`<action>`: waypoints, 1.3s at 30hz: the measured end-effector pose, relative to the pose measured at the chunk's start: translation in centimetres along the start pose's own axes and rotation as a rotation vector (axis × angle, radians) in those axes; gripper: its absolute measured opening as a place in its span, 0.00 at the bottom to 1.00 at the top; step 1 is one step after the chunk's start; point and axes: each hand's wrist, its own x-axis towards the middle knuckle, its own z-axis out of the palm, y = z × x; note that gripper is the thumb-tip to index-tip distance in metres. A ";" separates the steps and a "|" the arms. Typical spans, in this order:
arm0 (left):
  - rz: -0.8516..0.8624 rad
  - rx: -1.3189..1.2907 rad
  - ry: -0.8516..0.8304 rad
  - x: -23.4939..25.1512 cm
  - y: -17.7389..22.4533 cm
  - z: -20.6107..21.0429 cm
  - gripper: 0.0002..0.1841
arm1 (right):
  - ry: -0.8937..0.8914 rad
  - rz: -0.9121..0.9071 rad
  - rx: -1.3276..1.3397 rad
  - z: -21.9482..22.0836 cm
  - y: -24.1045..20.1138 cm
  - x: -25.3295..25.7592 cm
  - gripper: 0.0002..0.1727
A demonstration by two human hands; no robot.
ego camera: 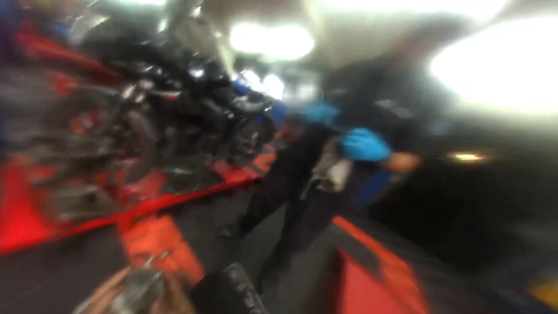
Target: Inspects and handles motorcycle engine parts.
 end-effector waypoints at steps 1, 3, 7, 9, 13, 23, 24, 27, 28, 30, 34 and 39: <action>-0.084 -0.028 0.034 -0.3 0.0 0.1 0.30 | -0.042 0.019 0.127 0.4 1.2 0.4 0.42; -0.299 -0.003 0.059 -1.1 -0.5 -0.3 0.32 | -0.113 0.086 0.400 1.0 4.0 1.4 0.46; -0.543 0.373 -0.160 -1.7 -1.2 -1.3 0.24 | -0.065 0.385 0.935 1.9 7.7 2.5 0.30; -0.677 0.424 -0.318 -1.6 -1.3 -2.0 0.25 | -0.017 0.486 1.031 2.3 8.9 2.5 0.24; -0.759 0.273 -0.279 -0.8 -1.6 -4.5 0.39 | 0.123 0.601 1.012 2.3 7.9 4.4 0.31; -0.699 0.034 0.503 -0.7 -3.1 -11.2 0.16 | -0.029 0.386 0.544 -14.0 4.3 25.1 0.36; -0.691 0.028 0.487 -0.9 -3.4 -11.4 0.15 | -0.025 0.423 0.463 -16.2 4.9 27.3 0.35; -0.690 0.022 0.402 -1.4 -4.6 -12.1 0.14 | 0.026 0.566 0.294 -21.8 9.2 32.5 0.33; -0.715 0.035 0.382 -1.6 -5.2 -12.3 0.13 | 0.060 0.616 0.257 -23.5 11.4 33.7 0.32; -0.834 0.089 0.360 -2.1 -6.3 -12.3 0.13 | 0.147 0.706 0.140 -26.1 16.4 35.2 0.29; -1.195 0.212 -0.066 -0.8 -8.8 -12.1 0.19 | 0.243 0.844 -0.071 -29.7 26.7 36.4 0.23; -1.216 0.785 -0.825 -0.9 -20.8 -14.4 0.24 | 0.367 1.004 -0.160 -33.8 36.5 36.5 0.16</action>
